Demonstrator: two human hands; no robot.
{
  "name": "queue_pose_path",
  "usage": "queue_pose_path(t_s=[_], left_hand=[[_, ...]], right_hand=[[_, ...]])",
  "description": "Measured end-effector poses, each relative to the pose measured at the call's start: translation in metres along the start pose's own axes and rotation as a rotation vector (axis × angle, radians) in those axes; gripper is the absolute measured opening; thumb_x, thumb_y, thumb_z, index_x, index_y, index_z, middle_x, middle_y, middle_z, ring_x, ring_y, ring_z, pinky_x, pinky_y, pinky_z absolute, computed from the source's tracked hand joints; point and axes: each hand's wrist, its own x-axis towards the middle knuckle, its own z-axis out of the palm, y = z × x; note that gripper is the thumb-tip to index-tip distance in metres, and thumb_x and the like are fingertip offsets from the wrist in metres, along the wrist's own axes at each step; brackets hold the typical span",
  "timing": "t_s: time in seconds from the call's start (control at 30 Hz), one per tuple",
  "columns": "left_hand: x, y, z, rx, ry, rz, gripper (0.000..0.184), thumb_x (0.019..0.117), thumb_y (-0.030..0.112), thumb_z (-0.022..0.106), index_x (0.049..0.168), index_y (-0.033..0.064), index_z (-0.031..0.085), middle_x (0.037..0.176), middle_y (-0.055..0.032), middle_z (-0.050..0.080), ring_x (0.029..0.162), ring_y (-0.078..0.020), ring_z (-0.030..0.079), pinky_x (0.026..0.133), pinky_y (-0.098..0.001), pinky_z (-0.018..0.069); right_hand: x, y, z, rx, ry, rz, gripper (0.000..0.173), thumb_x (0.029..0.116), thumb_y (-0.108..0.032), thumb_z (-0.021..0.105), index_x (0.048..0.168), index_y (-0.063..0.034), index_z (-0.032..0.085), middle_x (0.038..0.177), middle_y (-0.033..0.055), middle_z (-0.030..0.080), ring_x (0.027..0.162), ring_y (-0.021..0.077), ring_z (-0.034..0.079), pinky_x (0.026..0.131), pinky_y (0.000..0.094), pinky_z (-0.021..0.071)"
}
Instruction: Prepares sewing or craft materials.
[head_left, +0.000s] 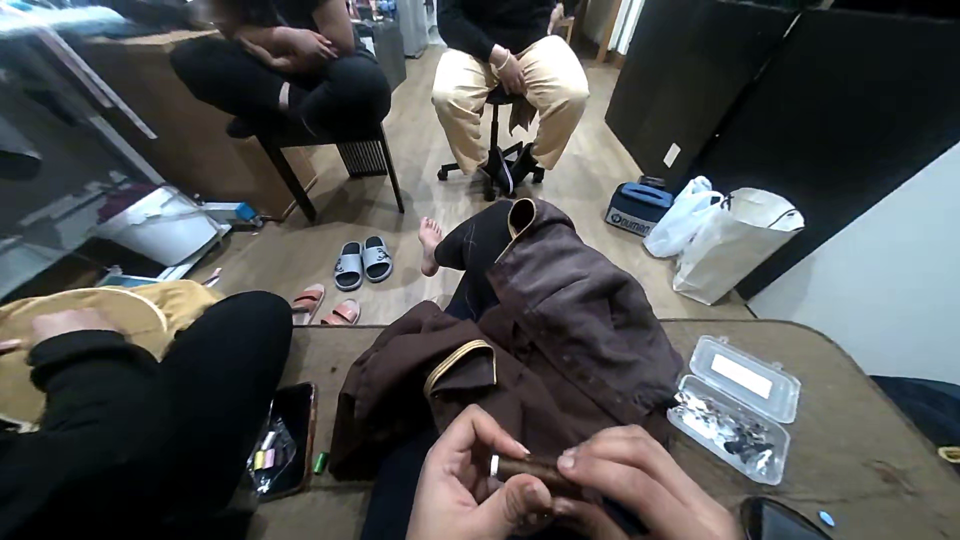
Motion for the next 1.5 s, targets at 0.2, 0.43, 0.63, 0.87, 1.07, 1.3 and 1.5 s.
queue_pose_path(t_s=[0.2,0.43,0.63,0.87,1.07,1.3,1.5], left_hand=[[0.000,0.000,-0.002,-0.060,-0.053,-0.061,0.018,0.0901,0.027,0.076,0.101,0.0166,0.066,0.089,0.0072,0.072,0.071,0.0006,0.068,0.064,-0.0178,0.0591],[0.000,0.004,-0.003,-0.071,-0.094,-0.117,0.018,0.0907,0.024,0.075,0.104,0.0144,0.067,0.094,0.0054,0.073,0.075,-0.0033,0.071,0.067,-0.0217,0.0618],[0.001,0.004,-0.003,-0.077,-0.071,-0.076,0.017,0.0902,0.019,0.076,0.106,0.0163,0.070,0.100,0.0076,0.072,0.080,-0.0003,0.069,0.071,-0.0196,0.0604],[0.002,0.002,-0.002,0.018,-0.071,0.017,0.019,0.0876,0.017,0.079,0.105,0.0160,0.072,0.103,0.0075,0.074,0.091,-0.0007,0.070,0.078,-0.0196,0.0601],[-0.001,0.000,-0.004,0.235,-0.028,0.158,0.022,0.0856,0.023,0.083,0.104,0.0156,0.073,0.097,0.0067,0.074,0.084,0.0004,0.069,0.074,-0.0180,0.0594],[-0.003,0.000,-0.003,0.346,-0.031,0.232,0.023,0.0853,0.023,0.083,0.101,0.0111,0.072,0.093,0.0033,0.074,0.084,0.0006,0.069,0.074,-0.0173,0.0585],[0.000,0.001,-0.001,0.133,-0.005,0.124,0.020,0.0858,0.019,0.082,0.098,0.0172,0.067,0.099,0.0072,0.075,0.087,-0.0014,0.072,0.075,-0.0195,0.0606]], right_hand=[[0.001,0.001,-0.005,0.216,-0.001,0.073,0.011,0.0938,-0.014,0.076,0.102,-0.0096,0.071,0.109,0.0010,0.071,0.108,0.0044,0.066,0.094,0.0177,0.0542],[0.003,0.006,-0.010,0.319,0.072,0.132,0.016,0.1000,-0.029,0.067,0.096,-0.0140,0.067,0.105,-0.0039,0.070,0.110,0.0050,0.067,0.095,0.0214,0.0570],[0.006,0.009,-0.021,0.515,0.145,0.156,0.014,0.1038,-0.030,0.061,0.101,-0.0200,0.069,0.098,-0.0072,0.075,0.110,0.0113,0.071,0.103,0.0327,0.0567],[0.009,0.005,-0.033,0.407,0.025,0.260,0.019,0.1043,-0.034,0.058,0.114,-0.0204,0.067,0.108,-0.0064,0.075,0.099,0.0044,0.072,0.088,0.0233,0.0606],[0.008,-0.009,-0.019,0.042,-0.090,0.040,0.011,0.0959,-0.014,0.073,0.099,-0.0033,0.072,0.098,0.0091,0.073,0.101,0.0103,0.068,0.093,0.0192,0.0531],[0.006,-0.007,-0.008,-0.254,-0.124,-0.015,0.015,0.1049,-0.017,0.053,0.093,-0.0108,0.060,0.086,0.0072,0.064,0.084,0.0177,0.062,0.078,0.0249,0.0497],[0.005,-0.002,-0.016,-0.442,-0.033,-0.055,0.025,0.1094,-0.028,0.041,0.092,-0.0169,0.055,0.086,0.0033,0.060,0.087,0.0177,0.058,0.082,0.0262,0.0454]])
